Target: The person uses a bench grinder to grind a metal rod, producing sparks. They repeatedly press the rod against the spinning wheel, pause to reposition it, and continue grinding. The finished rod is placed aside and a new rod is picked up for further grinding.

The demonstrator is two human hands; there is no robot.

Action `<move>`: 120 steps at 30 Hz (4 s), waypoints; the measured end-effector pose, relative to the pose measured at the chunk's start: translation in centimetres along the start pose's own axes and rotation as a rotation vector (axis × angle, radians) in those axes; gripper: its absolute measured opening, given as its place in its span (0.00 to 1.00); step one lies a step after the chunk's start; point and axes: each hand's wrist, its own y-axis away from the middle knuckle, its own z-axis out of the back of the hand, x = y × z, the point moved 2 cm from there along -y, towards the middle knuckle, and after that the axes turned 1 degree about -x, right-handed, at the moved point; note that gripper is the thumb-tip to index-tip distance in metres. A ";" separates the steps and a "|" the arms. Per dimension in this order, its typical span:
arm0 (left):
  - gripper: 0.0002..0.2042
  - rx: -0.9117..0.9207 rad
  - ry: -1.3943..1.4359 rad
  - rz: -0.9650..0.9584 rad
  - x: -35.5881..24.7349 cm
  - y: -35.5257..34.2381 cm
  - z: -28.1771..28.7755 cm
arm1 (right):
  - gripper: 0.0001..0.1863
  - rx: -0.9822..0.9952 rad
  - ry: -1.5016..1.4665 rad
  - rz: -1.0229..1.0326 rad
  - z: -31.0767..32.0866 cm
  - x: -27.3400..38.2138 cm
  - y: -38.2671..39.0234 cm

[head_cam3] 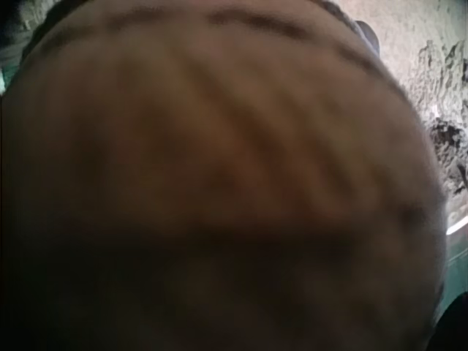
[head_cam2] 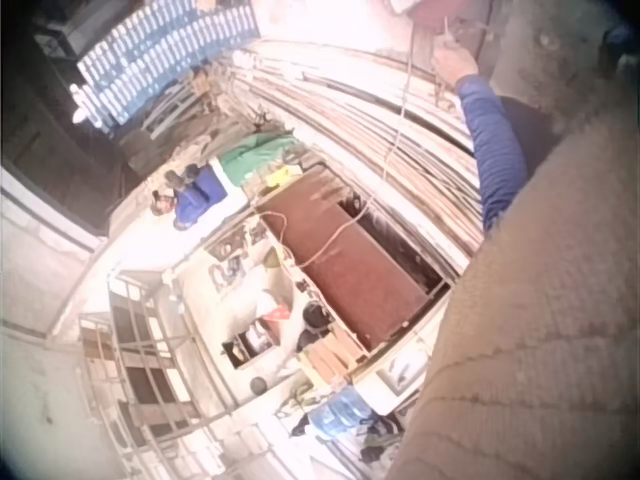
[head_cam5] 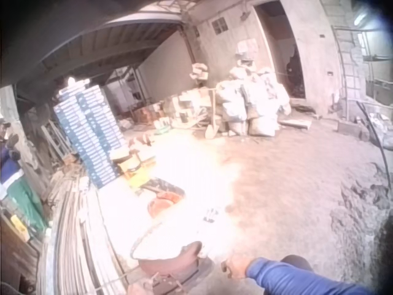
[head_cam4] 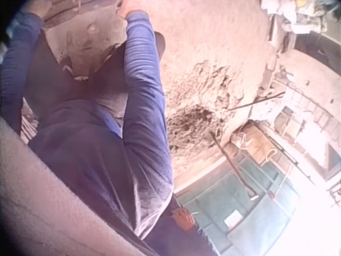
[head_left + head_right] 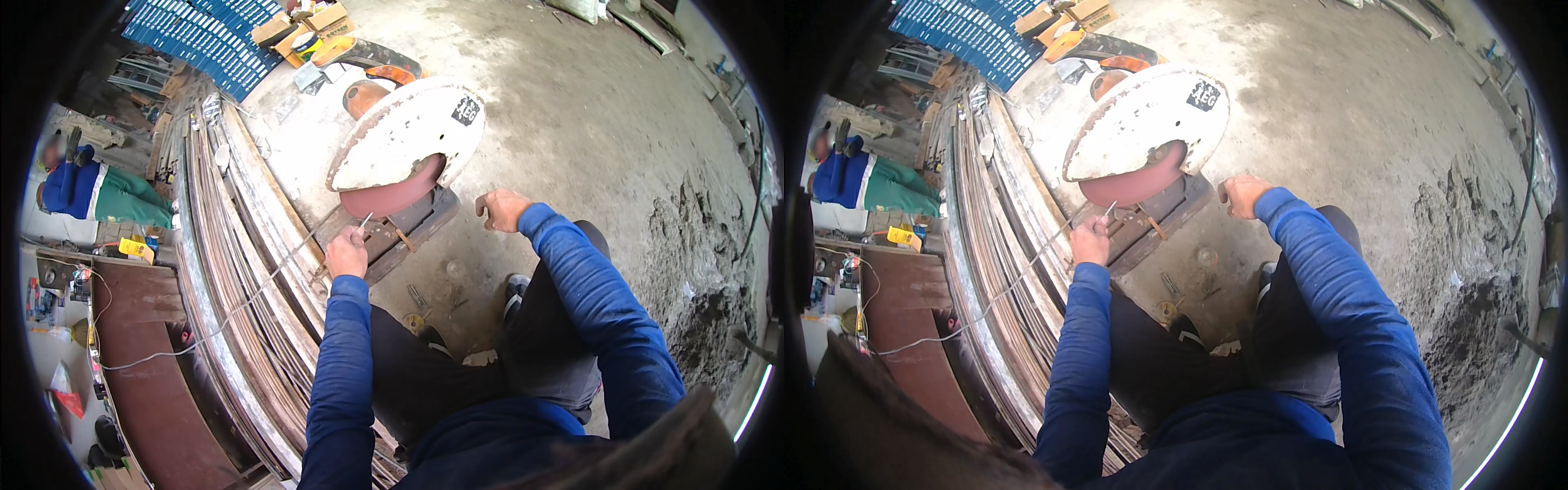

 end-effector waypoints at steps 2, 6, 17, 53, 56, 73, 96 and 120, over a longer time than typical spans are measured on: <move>0.08 -0.049 0.009 -0.024 -0.3 0.0 0.3 | 0.19 0.018 0.004 -0.003 0.0 0.0 -0.1; 0.07 -0.105 0.022 -0.041 -0.9 -0.1 0.7 | 0.19 0.029 0.016 -0.003 0.1 0.3 -0.1; 0.06 -0.200 0.043 -0.111 -1.3 0.0 0.9 | 0.20 0.057 0.044 -0.021 0.4 0.8 -0.2; 0.04 -0.315 0.036 -0.092 -1.3 0.3 0.7 | 0.16 0.040 0.047 0.031 0.2 0.8 0.0; 0.04 -0.324 0.040 -0.102 -1.3 0.3 0.7 | 0.16 0.048 0.050 0.025 0.2 0.7 0.0; 0.05 -0.303 0.024 -0.043 -1.2 0.3 0.4 | 0.17 0.042 0.023 0.028 0.5 0.5 0.2; 0.16 0.441 0.933 0.394 2.2 0.1 -1.5 | 0.18 0.006 0.012 0.030 0.7 0.6 0.5; 0.11 -0.044 0.119 0.092 1.5 -0.6 -0.8 | 0.19 0.041 0.049 0.022 0.7 1.2 0.3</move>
